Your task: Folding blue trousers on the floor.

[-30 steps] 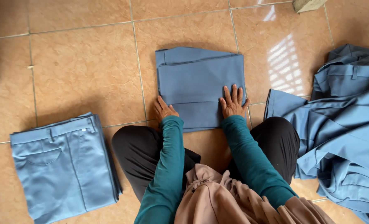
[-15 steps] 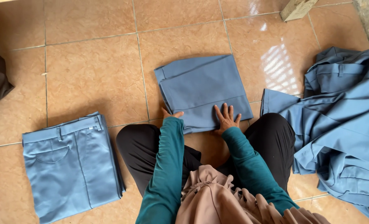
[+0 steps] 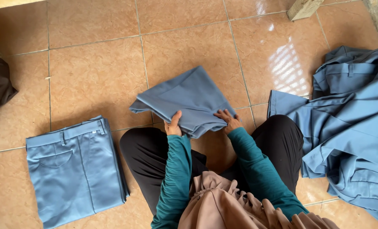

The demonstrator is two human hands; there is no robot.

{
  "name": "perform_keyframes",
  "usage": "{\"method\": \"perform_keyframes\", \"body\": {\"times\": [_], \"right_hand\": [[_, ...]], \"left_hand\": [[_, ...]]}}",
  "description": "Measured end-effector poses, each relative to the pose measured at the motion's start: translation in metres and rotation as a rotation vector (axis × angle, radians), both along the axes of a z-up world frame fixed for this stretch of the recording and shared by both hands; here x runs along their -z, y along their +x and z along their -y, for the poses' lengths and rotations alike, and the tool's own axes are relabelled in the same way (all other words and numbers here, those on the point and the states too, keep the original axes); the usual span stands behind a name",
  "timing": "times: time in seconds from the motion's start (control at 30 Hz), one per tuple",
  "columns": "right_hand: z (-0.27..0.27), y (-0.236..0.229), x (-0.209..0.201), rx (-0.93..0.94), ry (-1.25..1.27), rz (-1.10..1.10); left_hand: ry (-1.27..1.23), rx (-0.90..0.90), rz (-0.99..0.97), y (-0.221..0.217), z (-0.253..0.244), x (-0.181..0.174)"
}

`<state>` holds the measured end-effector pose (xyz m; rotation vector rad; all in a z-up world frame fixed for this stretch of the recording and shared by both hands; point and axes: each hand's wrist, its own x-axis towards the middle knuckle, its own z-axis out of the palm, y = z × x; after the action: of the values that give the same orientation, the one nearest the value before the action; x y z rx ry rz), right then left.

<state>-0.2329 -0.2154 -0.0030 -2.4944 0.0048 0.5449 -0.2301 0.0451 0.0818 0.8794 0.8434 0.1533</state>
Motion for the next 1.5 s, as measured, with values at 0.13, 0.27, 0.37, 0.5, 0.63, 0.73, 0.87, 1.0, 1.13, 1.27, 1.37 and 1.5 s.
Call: {"method": "perform_keyframes", "body": {"times": [0.13, 0.27, 0.37, 0.5, 0.63, 0.73, 0.87, 1.0, 1.13, 1.27, 1.37, 1.5], "right_hand": [[-0.016, 0.004, -0.028, 0.183, 0.276, -0.016], [-0.037, 0.003, -0.059, 0.612, 0.908, -0.054], [-0.024, -0.002, -0.051, 0.798, 1.029, -0.158], [0.025, 0.014, 0.024, 0.753, 0.766, -0.164], [0.029, 0.020, 0.055, 0.753, 0.640, -0.162], [0.037, 0.024, 0.098, 0.774, 0.731, -0.085], [0.050, 0.023, 0.095, 0.830, 0.706, -0.023], [0.046, 0.024, 0.004, 0.796, 0.247, 0.017], [0.071, 0.070, 0.050, 0.787, 0.271, 0.108], [0.081, 0.128, 0.066, 0.732, 0.069, 0.092], [0.083, 0.161, 0.065, 0.751, 0.013, 0.061], [0.085, 0.184, 0.054, 0.790, 0.091, 0.066]], "left_hand": [[0.062, -0.055, 0.153, 0.010, 0.051, -0.113], [0.197, 0.283, 0.337, 0.035, 0.077, -0.126], [0.380, 0.621, 0.460, 0.050, 0.069, -0.104], [0.758, 0.744, 0.234, 0.062, 0.044, 0.035], [1.170, 0.758, -0.178, 0.041, -0.015, 0.088], [0.916, 0.667, -0.486, 0.048, -0.051, 0.056], [0.826, 0.668, -0.563, 0.075, -0.069, 0.170], [0.886, 0.831, -0.616, 0.066, -0.065, 0.206], [0.896, 0.799, -0.562, 0.070, -0.058, 0.175], [0.892, 0.730, -0.442, 0.090, -0.058, 0.157], [0.895, 0.680, -0.395, 0.110, -0.065, 0.163], [0.823, 0.604, -0.426, 0.133, -0.077, 0.175]]}}
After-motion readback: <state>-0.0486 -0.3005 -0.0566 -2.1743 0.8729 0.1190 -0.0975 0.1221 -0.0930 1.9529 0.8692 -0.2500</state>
